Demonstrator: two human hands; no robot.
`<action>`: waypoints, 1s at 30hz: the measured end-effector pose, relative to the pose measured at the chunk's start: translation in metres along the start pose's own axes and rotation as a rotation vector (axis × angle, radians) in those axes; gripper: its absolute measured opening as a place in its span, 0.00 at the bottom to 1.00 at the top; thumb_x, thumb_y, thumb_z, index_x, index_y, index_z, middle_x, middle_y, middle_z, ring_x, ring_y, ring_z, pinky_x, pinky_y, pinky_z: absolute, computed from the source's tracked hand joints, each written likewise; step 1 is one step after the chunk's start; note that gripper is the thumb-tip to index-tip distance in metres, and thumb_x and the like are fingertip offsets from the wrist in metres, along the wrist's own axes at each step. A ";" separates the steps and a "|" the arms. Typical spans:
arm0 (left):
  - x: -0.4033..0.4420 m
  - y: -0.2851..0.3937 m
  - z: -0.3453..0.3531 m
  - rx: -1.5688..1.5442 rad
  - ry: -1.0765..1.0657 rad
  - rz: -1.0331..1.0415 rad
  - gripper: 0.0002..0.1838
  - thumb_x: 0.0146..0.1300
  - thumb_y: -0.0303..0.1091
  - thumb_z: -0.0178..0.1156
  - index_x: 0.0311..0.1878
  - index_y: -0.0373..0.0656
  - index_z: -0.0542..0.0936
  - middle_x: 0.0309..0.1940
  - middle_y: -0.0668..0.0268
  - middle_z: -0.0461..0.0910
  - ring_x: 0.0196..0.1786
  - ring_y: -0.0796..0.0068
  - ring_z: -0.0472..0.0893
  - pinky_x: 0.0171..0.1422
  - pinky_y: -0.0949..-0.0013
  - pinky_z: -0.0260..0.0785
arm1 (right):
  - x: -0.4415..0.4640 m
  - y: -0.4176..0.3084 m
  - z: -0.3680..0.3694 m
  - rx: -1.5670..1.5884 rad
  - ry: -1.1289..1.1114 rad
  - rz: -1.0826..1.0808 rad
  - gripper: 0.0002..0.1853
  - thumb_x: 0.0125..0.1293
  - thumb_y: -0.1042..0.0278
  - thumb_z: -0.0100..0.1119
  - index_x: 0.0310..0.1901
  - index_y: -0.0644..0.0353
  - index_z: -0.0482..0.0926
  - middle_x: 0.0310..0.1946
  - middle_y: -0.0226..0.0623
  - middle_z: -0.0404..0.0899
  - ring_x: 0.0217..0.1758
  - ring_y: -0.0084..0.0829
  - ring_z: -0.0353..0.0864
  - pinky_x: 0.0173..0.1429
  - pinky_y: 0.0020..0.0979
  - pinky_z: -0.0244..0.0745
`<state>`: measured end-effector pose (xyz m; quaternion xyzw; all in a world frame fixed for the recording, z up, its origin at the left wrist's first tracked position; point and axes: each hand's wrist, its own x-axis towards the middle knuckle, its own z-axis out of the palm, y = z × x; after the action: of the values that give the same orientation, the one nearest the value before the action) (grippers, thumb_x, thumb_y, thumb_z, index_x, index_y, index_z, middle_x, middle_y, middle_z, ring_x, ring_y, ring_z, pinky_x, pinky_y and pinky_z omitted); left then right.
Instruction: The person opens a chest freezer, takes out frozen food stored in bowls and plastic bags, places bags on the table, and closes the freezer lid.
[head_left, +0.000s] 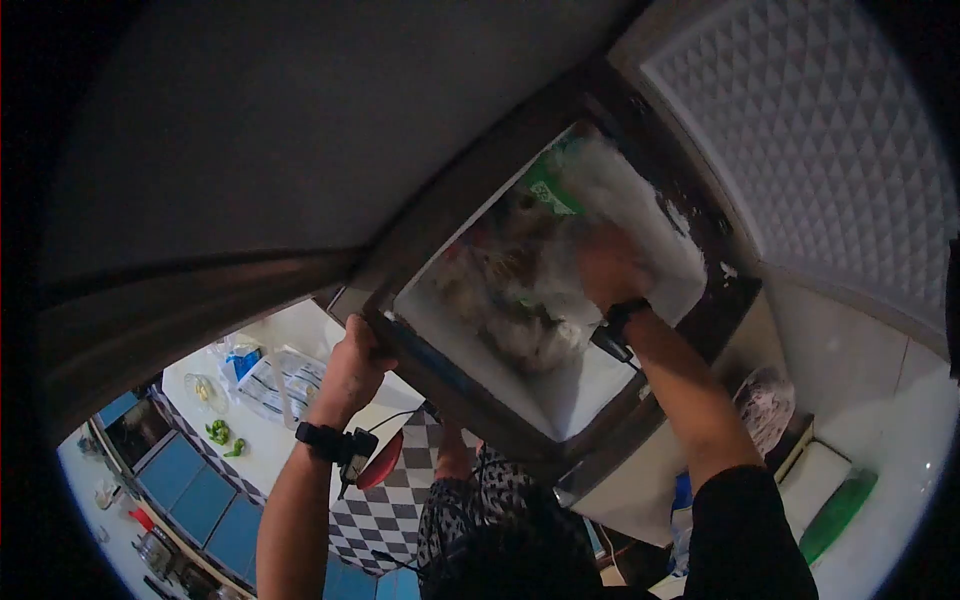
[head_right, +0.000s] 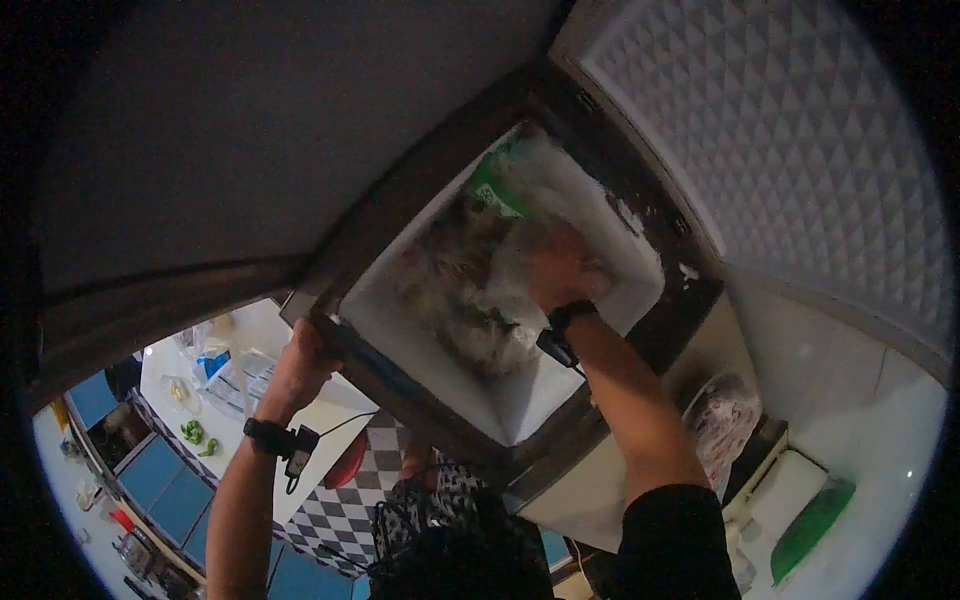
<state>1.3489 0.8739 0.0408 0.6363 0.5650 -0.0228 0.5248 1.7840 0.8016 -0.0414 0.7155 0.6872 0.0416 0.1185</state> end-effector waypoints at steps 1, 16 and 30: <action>0.001 -0.005 0.002 0.001 -0.002 -0.001 0.28 0.58 0.25 0.73 0.51 0.40 0.62 0.41 0.42 0.82 0.50 0.33 0.83 0.51 0.47 0.75 | 0.004 -0.008 -0.005 -0.052 -0.010 -0.057 0.13 0.65 0.71 0.58 0.49 0.59 0.84 0.50 0.45 0.81 0.58 0.47 0.79 0.62 0.52 0.74; -0.005 0.015 -0.003 0.039 0.018 0.015 0.27 0.59 0.26 0.71 0.52 0.40 0.62 0.38 0.42 0.82 0.48 0.29 0.81 0.48 0.44 0.73 | -0.033 -0.171 0.069 0.568 -0.824 -0.312 0.18 0.62 0.61 0.62 0.52 0.58 0.84 0.57 0.46 0.83 0.65 0.47 0.78 0.69 0.51 0.75; -0.010 0.014 -0.004 0.077 0.017 0.030 0.29 0.58 0.29 0.72 0.53 0.39 0.62 0.44 0.38 0.83 0.53 0.31 0.81 0.53 0.43 0.74 | -0.021 -0.089 -0.020 1.472 -1.237 0.082 0.25 0.73 0.52 0.54 0.66 0.53 0.78 0.59 0.43 0.83 0.55 0.42 0.85 0.60 0.49 0.81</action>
<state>1.3537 0.8721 0.0576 0.6646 0.5584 -0.0312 0.4955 1.6919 0.7858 -0.0398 0.5295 0.3316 -0.7806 -0.0203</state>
